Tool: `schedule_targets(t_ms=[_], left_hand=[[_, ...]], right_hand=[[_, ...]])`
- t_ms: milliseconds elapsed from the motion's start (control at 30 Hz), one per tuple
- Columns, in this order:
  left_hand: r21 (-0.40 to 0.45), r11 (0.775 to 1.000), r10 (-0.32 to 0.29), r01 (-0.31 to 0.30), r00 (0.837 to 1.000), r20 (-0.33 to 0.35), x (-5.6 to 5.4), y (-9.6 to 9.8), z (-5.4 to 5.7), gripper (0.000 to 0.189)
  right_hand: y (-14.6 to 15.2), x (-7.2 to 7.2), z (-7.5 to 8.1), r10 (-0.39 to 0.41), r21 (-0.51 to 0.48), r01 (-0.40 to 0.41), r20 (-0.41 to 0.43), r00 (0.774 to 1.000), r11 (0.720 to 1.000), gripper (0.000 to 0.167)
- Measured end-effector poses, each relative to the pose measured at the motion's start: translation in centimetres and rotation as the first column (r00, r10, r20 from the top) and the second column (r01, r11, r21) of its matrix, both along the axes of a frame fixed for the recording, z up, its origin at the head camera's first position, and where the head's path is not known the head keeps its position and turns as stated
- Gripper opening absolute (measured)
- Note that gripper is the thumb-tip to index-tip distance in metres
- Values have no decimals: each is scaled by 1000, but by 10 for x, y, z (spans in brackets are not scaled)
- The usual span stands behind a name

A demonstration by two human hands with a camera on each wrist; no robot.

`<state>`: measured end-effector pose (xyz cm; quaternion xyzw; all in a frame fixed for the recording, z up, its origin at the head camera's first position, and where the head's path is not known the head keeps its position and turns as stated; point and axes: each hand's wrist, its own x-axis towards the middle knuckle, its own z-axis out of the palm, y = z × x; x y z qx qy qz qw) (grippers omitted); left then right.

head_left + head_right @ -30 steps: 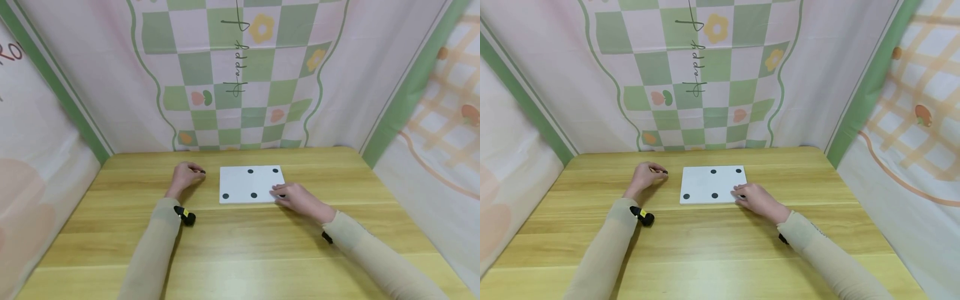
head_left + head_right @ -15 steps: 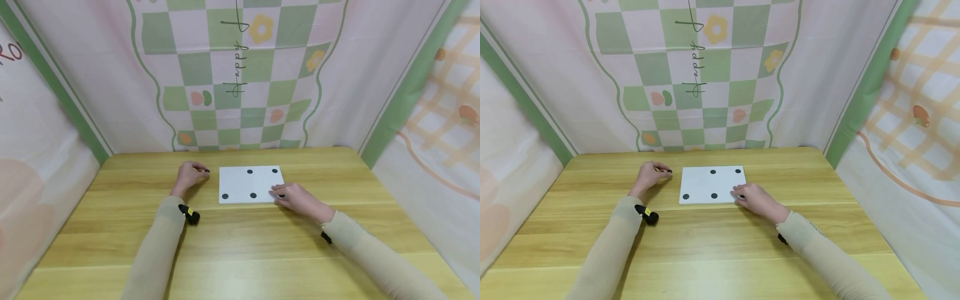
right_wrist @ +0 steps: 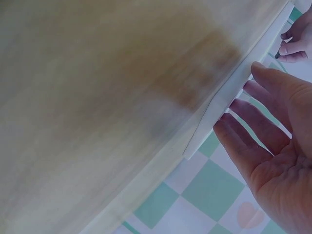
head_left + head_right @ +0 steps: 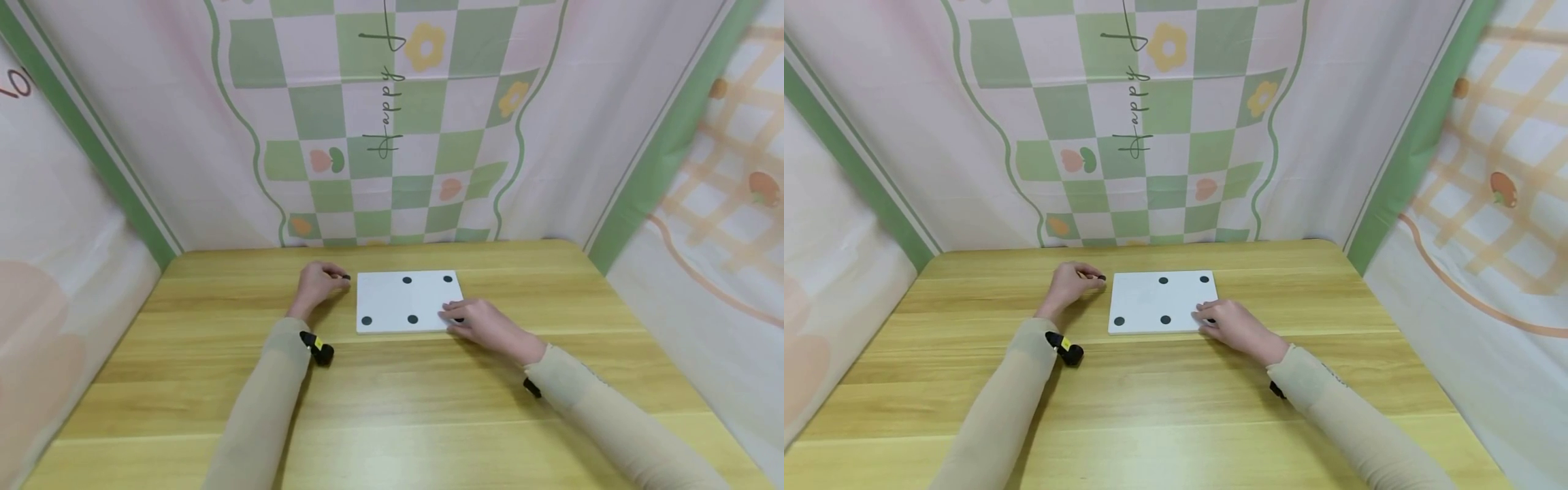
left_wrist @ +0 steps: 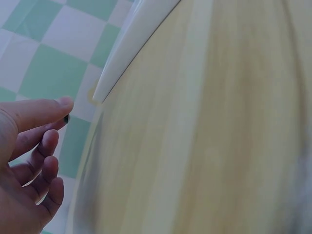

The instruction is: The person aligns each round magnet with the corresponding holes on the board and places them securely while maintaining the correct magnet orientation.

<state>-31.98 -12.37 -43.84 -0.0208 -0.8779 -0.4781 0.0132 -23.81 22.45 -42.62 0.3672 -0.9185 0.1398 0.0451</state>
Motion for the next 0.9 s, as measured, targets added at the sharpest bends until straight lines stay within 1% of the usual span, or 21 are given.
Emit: schedule_targets(t_ms=[167,300,600,767,900], left_hand=[[2,1000,-1,1,1000,13,-2,4,0,19],[8,1000,-7,6,1000,22,-5,7,-1,19],[-6,1000,-27,27,1000,-1,-8,15,-4,17],[-2,1000,-30,30,1000,1,-9,19,-4,17],[-6,999,-35,35,999,18,-10,21,-5,17]], right_hand=[[-1,1,1,-10,4,10,11,1000,1000,29],[-1,2,2,-11,2,11,18,1000,1000,30],[-1,1,2,-15,-6,15,20,1000,1000,29],[-2,2,2,-9,-7,10,20,1000,1000,29],[-2,2,2,-9,-7,9,22,1000,1000,30]])
